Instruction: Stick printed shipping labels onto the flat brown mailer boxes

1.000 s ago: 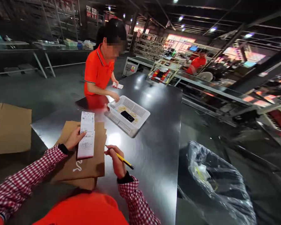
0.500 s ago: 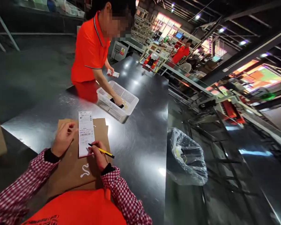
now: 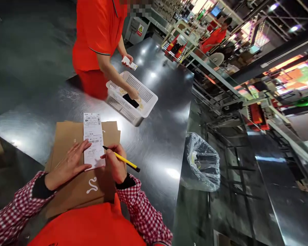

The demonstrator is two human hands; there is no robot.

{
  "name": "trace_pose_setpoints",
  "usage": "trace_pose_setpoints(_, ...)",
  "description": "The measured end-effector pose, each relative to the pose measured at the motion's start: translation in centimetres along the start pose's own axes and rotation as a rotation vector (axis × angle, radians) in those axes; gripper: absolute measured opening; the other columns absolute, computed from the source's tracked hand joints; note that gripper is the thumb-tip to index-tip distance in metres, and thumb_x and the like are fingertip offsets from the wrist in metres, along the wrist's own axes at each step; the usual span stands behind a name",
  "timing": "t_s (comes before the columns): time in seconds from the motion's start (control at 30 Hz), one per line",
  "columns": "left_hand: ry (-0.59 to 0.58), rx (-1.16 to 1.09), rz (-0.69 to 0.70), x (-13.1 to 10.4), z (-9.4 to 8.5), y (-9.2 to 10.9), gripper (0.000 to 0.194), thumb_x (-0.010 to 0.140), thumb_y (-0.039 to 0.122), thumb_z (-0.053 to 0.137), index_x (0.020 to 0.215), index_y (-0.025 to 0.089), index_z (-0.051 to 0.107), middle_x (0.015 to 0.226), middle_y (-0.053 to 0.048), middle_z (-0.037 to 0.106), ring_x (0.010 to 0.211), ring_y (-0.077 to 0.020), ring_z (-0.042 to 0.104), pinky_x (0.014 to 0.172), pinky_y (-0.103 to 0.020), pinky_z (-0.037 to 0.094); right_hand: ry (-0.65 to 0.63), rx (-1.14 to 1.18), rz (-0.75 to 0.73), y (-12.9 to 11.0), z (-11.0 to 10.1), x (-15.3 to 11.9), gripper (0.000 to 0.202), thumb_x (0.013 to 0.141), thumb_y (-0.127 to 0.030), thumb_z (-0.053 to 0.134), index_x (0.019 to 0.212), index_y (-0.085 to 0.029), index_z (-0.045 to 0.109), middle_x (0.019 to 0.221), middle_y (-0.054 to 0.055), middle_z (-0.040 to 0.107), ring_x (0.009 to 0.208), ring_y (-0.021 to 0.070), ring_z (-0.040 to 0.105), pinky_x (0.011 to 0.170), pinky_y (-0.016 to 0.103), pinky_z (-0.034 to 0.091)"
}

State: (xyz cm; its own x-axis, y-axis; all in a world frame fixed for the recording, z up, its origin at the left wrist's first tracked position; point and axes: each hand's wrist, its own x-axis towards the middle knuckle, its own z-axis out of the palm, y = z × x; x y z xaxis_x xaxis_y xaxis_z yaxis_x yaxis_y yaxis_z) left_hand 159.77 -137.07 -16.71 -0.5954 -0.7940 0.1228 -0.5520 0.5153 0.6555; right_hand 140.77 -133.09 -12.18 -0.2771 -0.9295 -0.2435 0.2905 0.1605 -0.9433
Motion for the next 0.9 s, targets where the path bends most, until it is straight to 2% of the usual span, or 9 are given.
trace_pose_setpoints(0.13,-0.008,0.029,-0.019,0.1,0.0,0.0,0.094,0.082,0.037,0.063,0.150,0.025,-0.001,0.142,-0.011,0.047,0.133,-0.0302,0.039,0.112,-0.050,0.026,-0.026,-0.166,0.042,0.6,1.4,1.1,0.018,0.073,-0.031,0.062,0.085,-0.020,0.055,0.070,-0.006,0.054,0.046,0.0071,0.055,0.046,0.021,0.044)
trace_pose_setpoints(0.3,0.003,0.084,0.022,0.1,0.0,0.1,0.093,0.083,0.036,0.063,0.150,0.023,0.000,0.143,-0.010,0.046,0.132,-0.0277,0.041,0.113,-0.046,0.027,-0.041,-0.421,0.029,2.5,2.2,1.6,0.014,0.074,-0.031,0.059,0.076,-0.017,0.058,0.062,-0.004,0.055,0.044,0.0067,0.050,0.044,0.019,0.040)
trace_pose_setpoints(0.37,0.016,0.116,0.034,0.0,0.0,0.2,0.085,0.086,0.034,0.060,0.149,0.020,0.006,0.144,-0.012,0.045,0.132,-0.0262,0.041,0.113,-0.046,0.026,-0.045,-0.432,0.034,2.8,1.9,1.8,0.014,0.072,-0.031,0.059,0.072,-0.017,0.057,0.056,-0.005,0.052,0.042,0.0065,0.046,0.041,0.019,0.036)
trace_pose_setpoints(0.47,0.056,0.163,0.064,-0.1,-0.1,0.4,0.070,0.088,0.033,0.058,0.145,0.015,0.022,0.142,-0.014,0.046,0.132,-0.0245,0.042,0.113,-0.044,0.027,-0.008,-0.285,0.146,2.3,1.4,2.6,0.015,0.070,-0.033,0.056,0.068,-0.019,0.052,0.046,-0.009,0.042,0.033,0.0058,0.034,0.034,0.019,0.026)
trace_pose_setpoints(0.53,0.062,0.194,0.110,0.0,-0.1,0.4,0.055,0.088,0.032,0.057,0.138,0.018,0.037,0.142,-0.012,0.047,0.132,-0.0238,0.042,0.113,-0.044,0.027,0.020,-0.280,0.151,1.8,1.3,3.1,0.014,0.070,-0.032,0.055,0.065,-0.019,0.050,0.043,-0.009,0.038,0.033,0.0059,0.031,0.034,0.019,0.023)
trace_pose_setpoints(0.63,0.035,0.230,0.145,0.3,0.0,0.3,0.034,0.087,0.031,0.059,0.121,0.027,0.056,0.141,-0.008,0.049,0.130,-0.0240,0.044,0.112,-0.046,0.028,0.023,-0.518,-0.078,1.8,1.6,3.5,0.014,0.073,-0.028,0.053,0.063,-0.018,0.054,0.050,-0.004,0.048,0.045,0.0086,0.043,0.046,0.021,0.034)
trace_pose_setpoints(0.73,0.023,0.235,0.120,0.5,0.2,0.3,0.034,0.085,0.037,0.063,0.118,0.032,0.059,0.140,-0.007,0.051,0.130,-0.0246,0.044,0.110,-0.046,0.028,0.008,-0.783,-0.357,2.5,1.8,3.2,0.017,0.078,-0.025,0.049,0.066,-0.017,0.059,0.060,0.000,0.059,0.058,0.0115,0.053,0.056,0.024,0.040)
trace_pose_setpoints(0.8,0.033,0.224,0.118,0.5,0.4,0.2,0.038,0.082,0.041,0.065,0.120,0.033,0.058,0.140,-0.007,0.050,0.130,-0.0246,0.044,0.110,-0.046,0.028,-0.027,-0.867,-0.450,2.9,1.6,2.9,0.019,0.081,-0.024,0.048,0.069,-0.017,0.060,0.062,0.001,0.061,0.058,0.0119,0.055,0.056,0.024,0.040)
trace_pose_setpoints(0.9,0.054,0.204,0.112,0.5,0.6,0.2,0.037,0.082,0.042,0.065,0.117,0.033,0.060,0.139,-0.005,0.052,0.129,-0.0237,0.045,0.110,-0.045,0.028,-0.097,-0.903,-0.488,3.0,1.5,2.7,0.018,0.082,-0.022,0.048,0.070,-0.017,0.060,0.061,0.000,0.060,0.056,0.0110,0.054,0.055,0.023,0.040)
